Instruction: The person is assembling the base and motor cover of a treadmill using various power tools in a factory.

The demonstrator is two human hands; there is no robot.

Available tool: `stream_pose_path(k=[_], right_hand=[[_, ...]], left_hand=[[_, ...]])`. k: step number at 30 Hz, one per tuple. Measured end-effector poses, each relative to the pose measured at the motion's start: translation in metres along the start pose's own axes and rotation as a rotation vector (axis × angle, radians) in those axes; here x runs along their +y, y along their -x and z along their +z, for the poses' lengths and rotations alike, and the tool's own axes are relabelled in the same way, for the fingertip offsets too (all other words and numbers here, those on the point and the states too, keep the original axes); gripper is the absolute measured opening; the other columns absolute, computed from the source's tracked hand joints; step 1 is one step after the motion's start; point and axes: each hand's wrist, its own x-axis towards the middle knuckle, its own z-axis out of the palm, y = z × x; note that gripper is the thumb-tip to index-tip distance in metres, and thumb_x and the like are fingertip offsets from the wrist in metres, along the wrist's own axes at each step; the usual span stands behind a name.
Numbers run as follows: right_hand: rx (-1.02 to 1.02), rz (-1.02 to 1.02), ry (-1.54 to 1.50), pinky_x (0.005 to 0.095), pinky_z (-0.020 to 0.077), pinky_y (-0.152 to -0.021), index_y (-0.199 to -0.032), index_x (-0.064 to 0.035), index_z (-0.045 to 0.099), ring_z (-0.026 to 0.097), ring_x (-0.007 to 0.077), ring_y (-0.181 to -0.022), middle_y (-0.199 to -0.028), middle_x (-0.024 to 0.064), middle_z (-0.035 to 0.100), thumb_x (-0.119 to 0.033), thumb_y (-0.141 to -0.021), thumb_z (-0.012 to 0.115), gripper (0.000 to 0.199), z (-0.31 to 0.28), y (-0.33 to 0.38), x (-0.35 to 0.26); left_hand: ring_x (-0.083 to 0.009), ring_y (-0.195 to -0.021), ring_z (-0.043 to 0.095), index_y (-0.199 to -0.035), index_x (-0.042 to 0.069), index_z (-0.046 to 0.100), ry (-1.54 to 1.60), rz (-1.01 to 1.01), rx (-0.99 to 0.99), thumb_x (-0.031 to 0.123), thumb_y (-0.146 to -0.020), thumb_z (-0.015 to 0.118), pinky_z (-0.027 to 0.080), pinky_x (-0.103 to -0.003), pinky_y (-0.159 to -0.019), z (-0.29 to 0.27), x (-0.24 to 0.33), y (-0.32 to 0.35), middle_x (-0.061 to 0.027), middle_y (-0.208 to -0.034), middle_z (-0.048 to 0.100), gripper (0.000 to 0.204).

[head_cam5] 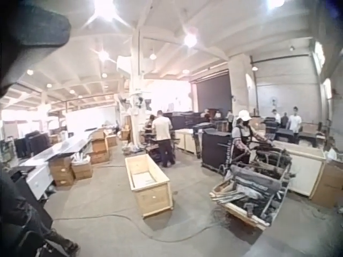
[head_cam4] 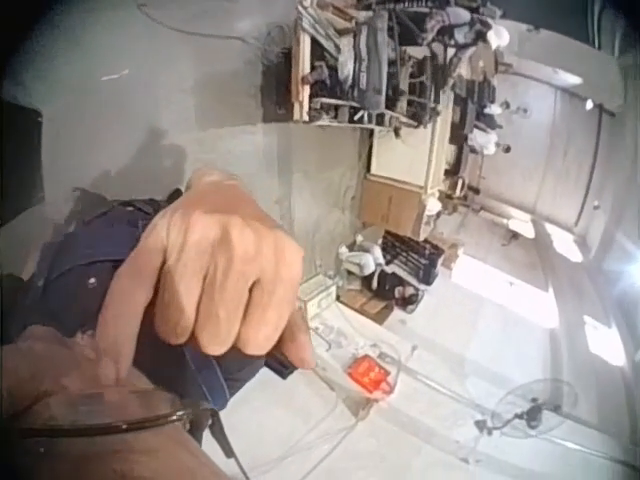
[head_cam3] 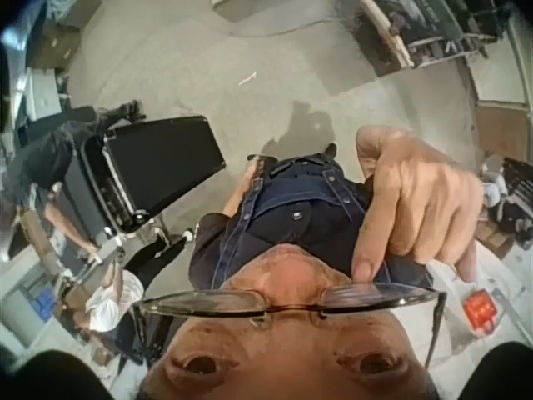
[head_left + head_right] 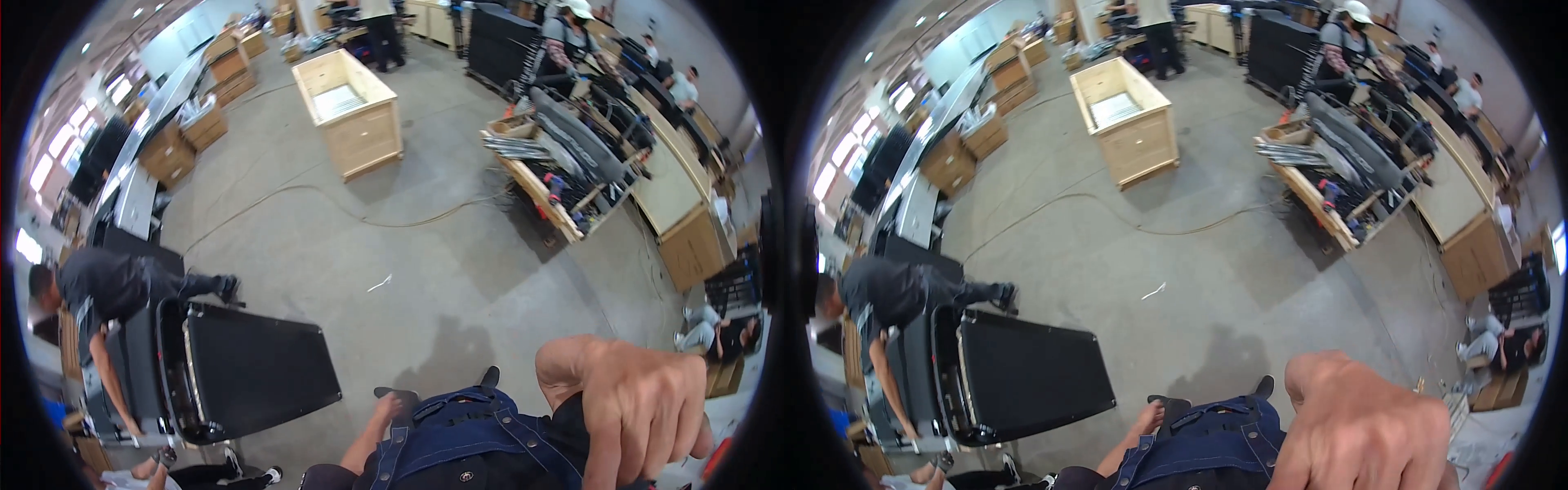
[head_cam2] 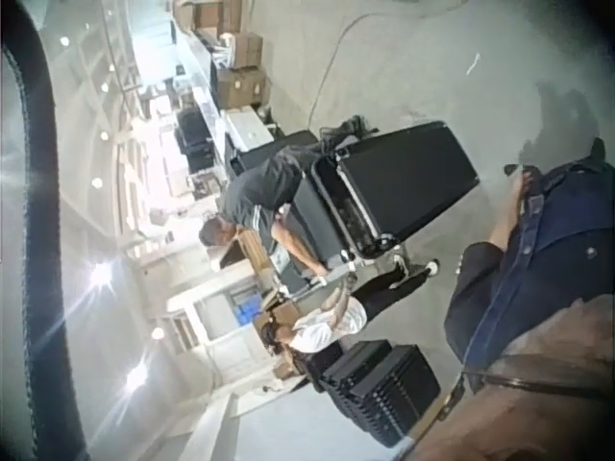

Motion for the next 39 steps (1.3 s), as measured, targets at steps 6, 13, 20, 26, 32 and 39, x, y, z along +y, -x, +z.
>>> stream_pose_path(k=[6, 13, 20, 26, 32, 39], right_hand=[[0.243, -0.004, 0.139, 0.0548, 0.0561, -0.094, -0.054, -0.0092, 0.042, 0.047, 0.0219, -0.049, -0.056, 0.0074, 0.046, -0.018, -0.106, 0.048, 0.053, 0.080, 0.083, -0.172], [0.406, -0.057, 0.406, 0.0572, 0.0557, -0.093, -0.055, -0.0066, 0.046, 0.049, 0.0230, -0.050, -0.058, 0.0096, 0.050, -0.022, -0.107, 0.050, 0.054, 0.132, 0.159, -0.360], [0.558, -0.134, 0.581, 0.0570, 0.0557, -0.087, -0.056, -0.0047, 0.049, 0.052, 0.0247, -0.051, -0.058, 0.0098, 0.051, -0.027, -0.107, 0.048, 0.056, 0.128, 0.261, -0.489], [1.284, 0.407, 1.313, 0.0492, 0.0538, -0.089, -0.075, -0.0005, 0.067, 0.066, 0.0224, -0.068, -0.071, 0.0062, 0.067, -0.019, -0.083, 0.075, 0.022, 0.035, 0.448, -0.583], [1.281, 2.241, 1.250, 0.0426, 0.0560, -0.085, -0.113, -0.0060, 0.071, 0.072, 0.0345, -0.092, -0.100, 0.0193, 0.074, -0.035, -0.089, 0.071, 0.038, 0.037, 0.728, -0.602], [1.727, 2.154, 0.595, 0.0447, 0.0554, -0.087, -0.111, -0.0067, 0.073, 0.071, 0.0371, -0.098, -0.101, 0.0202, 0.074, -0.041, -0.088, 0.071, 0.041, 0.018, 0.812, -0.684]], left_hand=[[-0.0262, -0.096, 0.069, -0.121, 0.008, 0.059, -0.107, 0.163, -0.370, 0.041, -0.101, 0.058, 0.055, -0.042, -0.079, 0.274, 0.066, -0.004, -0.0116, -0.109, 0.069, 0.039], [-0.0269, -0.111, 0.067, -0.136, 0.006, 0.055, -0.429, 0.009, -0.380, 0.039, -0.102, 0.055, 0.056, -0.043, -0.090, 0.450, 0.160, -0.016, -0.0126, -0.126, 0.066, 0.047], [-0.0300, -0.110, 0.067, -0.141, 0.003, 0.051, -0.561, -0.001, -0.388, 0.036, -0.103, 0.052, 0.054, -0.043, -0.095, 0.628, 0.218, -0.054, -0.0156, -0.133, 0.064, 0.051], [-0.0271, -0.106, 0.066, -0.129, 0.007, 0.057, -0.272, 0.128, -0.462, 0.042, -0.103, 0.054, 0.056, -0.040, -0.087, 0.817, 0.334, -0.106, -0.0111, -0.121, 0.067, 0.044], [-0.0312, -0.116, 0.061, -0.140, 0.005, 0.048, 0.143, 0.427, -0.422, 0.068, -0.095, 0.054, 0.049, -0.045, -0.096, 1.026, 0.503, -0.110, -0.0184, -0.130, 0.062, 0.077], [-0.0294, -0.103, 0.064, -0.124, -0.002, 0.062, 0.212, 0.773, 0.256, 0.050, -0.103, 0.048, 0.047, -0.044, -0.089, 1.166, 0.585, -0.143, -0.0133, -0.110, 0.071, 0.058]])
